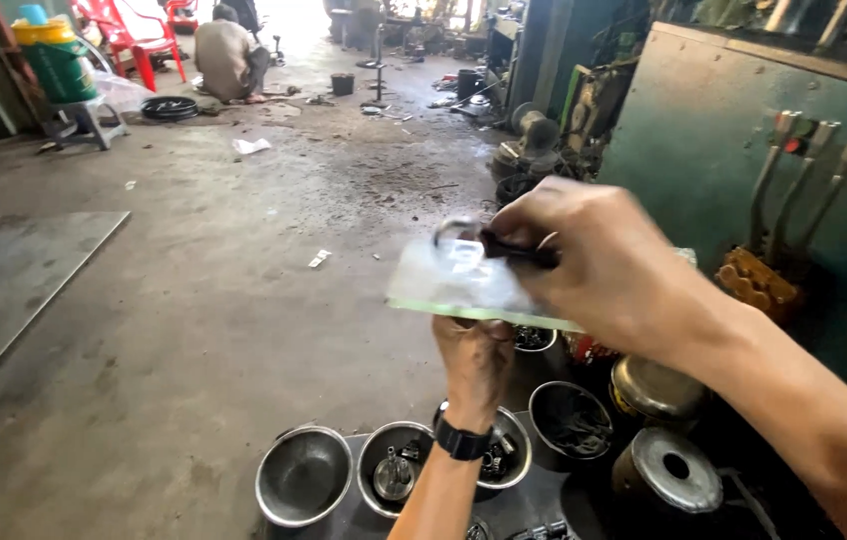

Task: Cleaning and inspecting various motorcycle engine components like crankshafts and connecting rods at a workbench using measuring tools.

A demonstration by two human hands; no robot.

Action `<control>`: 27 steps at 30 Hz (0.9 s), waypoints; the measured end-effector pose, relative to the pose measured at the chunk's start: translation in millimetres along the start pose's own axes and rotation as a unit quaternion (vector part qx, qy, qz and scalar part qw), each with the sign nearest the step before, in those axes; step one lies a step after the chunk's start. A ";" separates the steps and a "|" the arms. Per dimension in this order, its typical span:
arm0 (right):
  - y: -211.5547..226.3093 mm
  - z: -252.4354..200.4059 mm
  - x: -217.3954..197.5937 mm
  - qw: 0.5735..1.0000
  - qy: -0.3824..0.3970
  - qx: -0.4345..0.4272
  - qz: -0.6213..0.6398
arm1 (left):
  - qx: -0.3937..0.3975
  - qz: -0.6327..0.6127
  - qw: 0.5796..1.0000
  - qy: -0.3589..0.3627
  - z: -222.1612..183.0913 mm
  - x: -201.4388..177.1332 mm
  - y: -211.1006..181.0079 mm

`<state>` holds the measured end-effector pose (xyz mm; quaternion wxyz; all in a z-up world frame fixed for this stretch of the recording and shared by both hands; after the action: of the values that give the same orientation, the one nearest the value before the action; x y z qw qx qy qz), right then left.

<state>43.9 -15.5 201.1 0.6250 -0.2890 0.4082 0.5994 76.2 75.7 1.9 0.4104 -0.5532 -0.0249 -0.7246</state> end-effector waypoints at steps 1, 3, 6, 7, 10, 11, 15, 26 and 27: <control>-1.1 -0.6 -3.7 0.999 -0.035 -0.021 -0.011 | 0.001 -0.051 0.999 0.013 3.8 -6.8 8.6; 6.8 3.4 -7.9 0.998 -0.057 0.010 -0.008 | 0.005 -0.032 0.999 0.010 2.9 -11.4 8.5; -7.4 -2.3 0.5 0.992 -0.085 0.030 0.086 | 0.009 -0.002 1.000 0.004 5.2 -23.4 16.7; -13.8 -4.7 8.4 0.980 -0.089 0.014 0.177 | 0.012 0.009 1.000 -0.002 6.3 -29.6 20.3; -4.5 -4.2 10.7 0.983 -0.076 -0.028 0.163 | 0.030 -0.025 0.998 0.043 6.3 -29.2 19.1; -1.9 -2.2 10.8 0.983 -0.075 -0.027 0.164 | 0.030 -0.025 0.998 0.041 2.5 -12.6 4.0; -1.0 1.5 11.3 0.995 -0.050 0.019 0.086 | 0.018 -0.033 0.999 0.037 -2.3 3.1 -10.4; 11.8 -4.1 -13.0 0.992 -0.100 -0.073 -0.024 | 0.022 -0.065 0.995 0.076 -0.3 7.7 -14.6; 12.2 -4.2 -12.6 0.992 -0.101 -0.075 -0.013 | 0.031 -0.057 0.995 0.074 -1.1 12.7 -19.3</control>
<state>31.8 -24.1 211.3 0.6475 -0.2783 0.2929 0.6462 62.7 80.8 20.0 0.3858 -0.4829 -0.0486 -0.7846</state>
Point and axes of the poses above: each hand's wrist, its own z-axis towards the middle knuckle, its own x-axis out of the palm, y = z × x, the point moved 8 cm from there along z, towards the middle knuckle, and after that the axes turned 11 degrees about -x, right-handed, at the moved point
